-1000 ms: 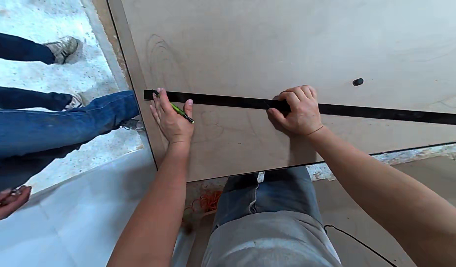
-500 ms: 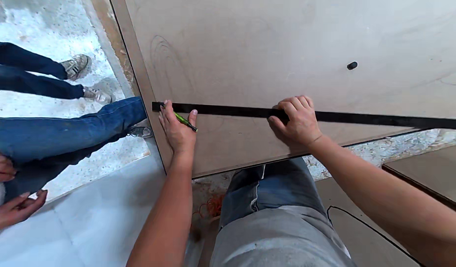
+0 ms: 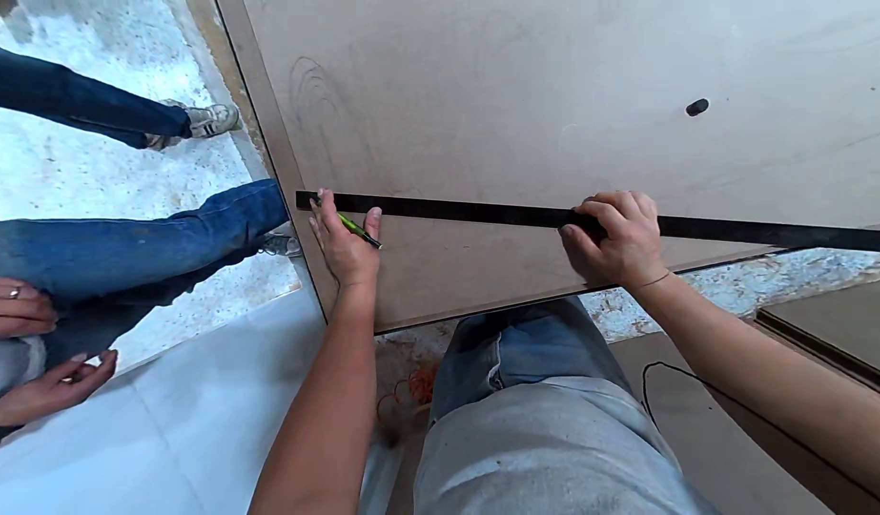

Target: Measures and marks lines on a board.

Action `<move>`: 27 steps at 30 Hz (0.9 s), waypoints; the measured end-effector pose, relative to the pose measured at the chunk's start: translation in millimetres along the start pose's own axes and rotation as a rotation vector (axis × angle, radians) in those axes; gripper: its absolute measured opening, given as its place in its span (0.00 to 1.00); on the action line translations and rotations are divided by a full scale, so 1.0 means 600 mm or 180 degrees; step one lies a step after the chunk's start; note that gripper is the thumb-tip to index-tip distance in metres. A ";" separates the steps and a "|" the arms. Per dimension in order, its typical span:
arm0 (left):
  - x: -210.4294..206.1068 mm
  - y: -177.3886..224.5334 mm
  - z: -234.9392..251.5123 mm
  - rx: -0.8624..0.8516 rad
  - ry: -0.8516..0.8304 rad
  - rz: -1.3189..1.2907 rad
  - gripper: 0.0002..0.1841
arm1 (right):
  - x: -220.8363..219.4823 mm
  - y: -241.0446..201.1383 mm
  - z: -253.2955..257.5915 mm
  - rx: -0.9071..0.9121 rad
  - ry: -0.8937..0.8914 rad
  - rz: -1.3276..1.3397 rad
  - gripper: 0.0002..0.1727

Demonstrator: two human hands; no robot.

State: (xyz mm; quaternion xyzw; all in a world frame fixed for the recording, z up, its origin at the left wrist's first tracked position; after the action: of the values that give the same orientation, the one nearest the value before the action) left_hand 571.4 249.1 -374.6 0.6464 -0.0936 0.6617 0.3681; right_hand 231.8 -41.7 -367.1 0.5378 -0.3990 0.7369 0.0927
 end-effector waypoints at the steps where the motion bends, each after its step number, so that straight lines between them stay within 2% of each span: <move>1: 0.000 0.000 0.000 -0.0013 -0.0008 0.0000 0.48 | 0.000 0.000 -0.002 0.0001 -0.0009 0.0003 0.22; 15: 0.001 0.006 0.013 0.0029 -0.0193 0.0018 0.49 | 0.000 -0.002 -0.006 -0.0110 -0.0047 0.0056 0.23; 27: 0.003 0.005 0.013 -0.0048 -0.0081 -0.0023 0.48 | -0.001 -0.002 -0.007 -0.0042 0.0011 0.0110 0.23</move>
State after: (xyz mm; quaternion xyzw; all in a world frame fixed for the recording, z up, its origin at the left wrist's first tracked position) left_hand 575.7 242.9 -370.8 0.6524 -0.1009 0.6514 0.3741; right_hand 229.8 -37.5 -367.3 0.5290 -0.4129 0.7366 0.0841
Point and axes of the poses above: each hand's wrist, its own z-axis towards the middle knuckle, its own x-axis out of the back of the hand, y = z × x, the point moved 5 cm from there along z, towards the middle knuckle, and after that the axes turned 12 degrees about -x, right-handed, at the moved point
